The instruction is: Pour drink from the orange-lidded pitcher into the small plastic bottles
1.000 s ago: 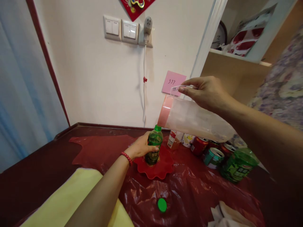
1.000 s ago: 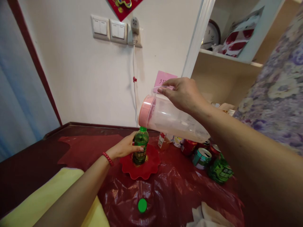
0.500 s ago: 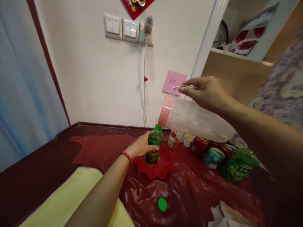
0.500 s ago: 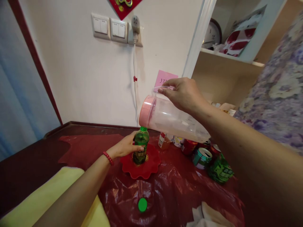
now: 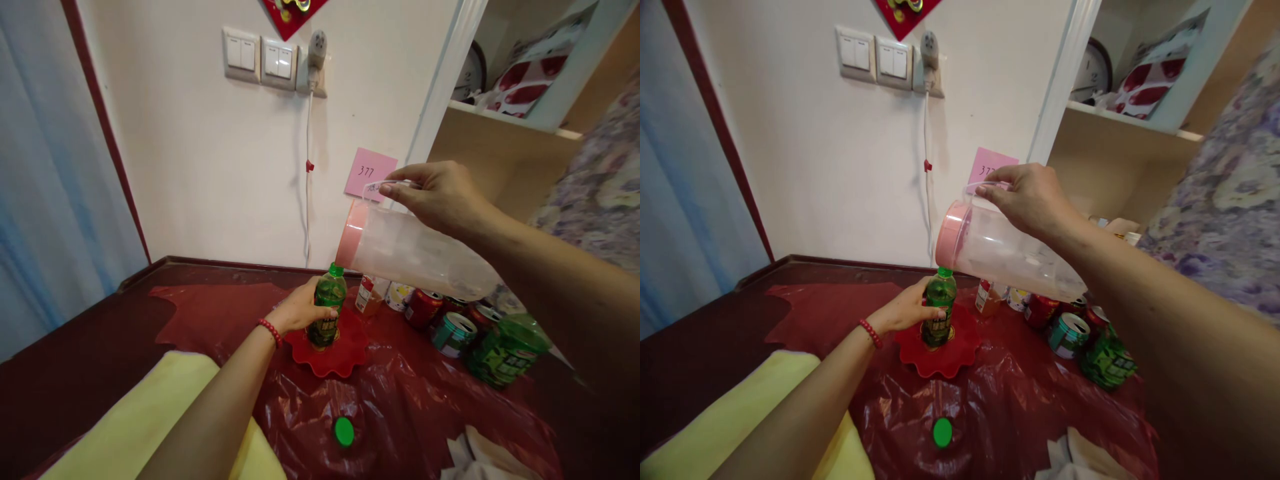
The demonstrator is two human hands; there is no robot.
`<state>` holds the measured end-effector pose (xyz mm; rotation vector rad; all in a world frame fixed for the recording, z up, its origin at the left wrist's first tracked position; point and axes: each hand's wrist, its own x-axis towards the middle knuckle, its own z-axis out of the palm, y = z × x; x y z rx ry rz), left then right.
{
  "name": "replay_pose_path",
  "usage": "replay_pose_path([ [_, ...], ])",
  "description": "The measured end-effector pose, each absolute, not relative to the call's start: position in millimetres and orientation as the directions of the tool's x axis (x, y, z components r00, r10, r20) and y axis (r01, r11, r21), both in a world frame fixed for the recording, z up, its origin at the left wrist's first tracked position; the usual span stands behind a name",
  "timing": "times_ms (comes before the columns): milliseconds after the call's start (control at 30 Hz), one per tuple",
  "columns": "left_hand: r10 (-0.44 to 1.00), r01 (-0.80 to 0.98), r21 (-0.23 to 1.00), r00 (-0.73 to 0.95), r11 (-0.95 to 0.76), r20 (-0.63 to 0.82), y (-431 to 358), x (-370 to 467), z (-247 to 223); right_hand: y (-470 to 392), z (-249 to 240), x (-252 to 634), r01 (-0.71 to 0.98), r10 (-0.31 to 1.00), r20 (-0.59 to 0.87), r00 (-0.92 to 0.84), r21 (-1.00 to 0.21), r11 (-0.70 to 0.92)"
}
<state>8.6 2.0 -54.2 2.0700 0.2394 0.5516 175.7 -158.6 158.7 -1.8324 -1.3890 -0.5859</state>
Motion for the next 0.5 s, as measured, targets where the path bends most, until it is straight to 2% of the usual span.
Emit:
replay_pose_path([
  [500, 0.402, -0.01, 0.84, 0.875, -0.543, 0.27, 0.8, 8.8, -53.0, -161.9, 159.3, 172.6, 0.945, 0.596, 0.735, 0.323, -0.286, -0.16],
])
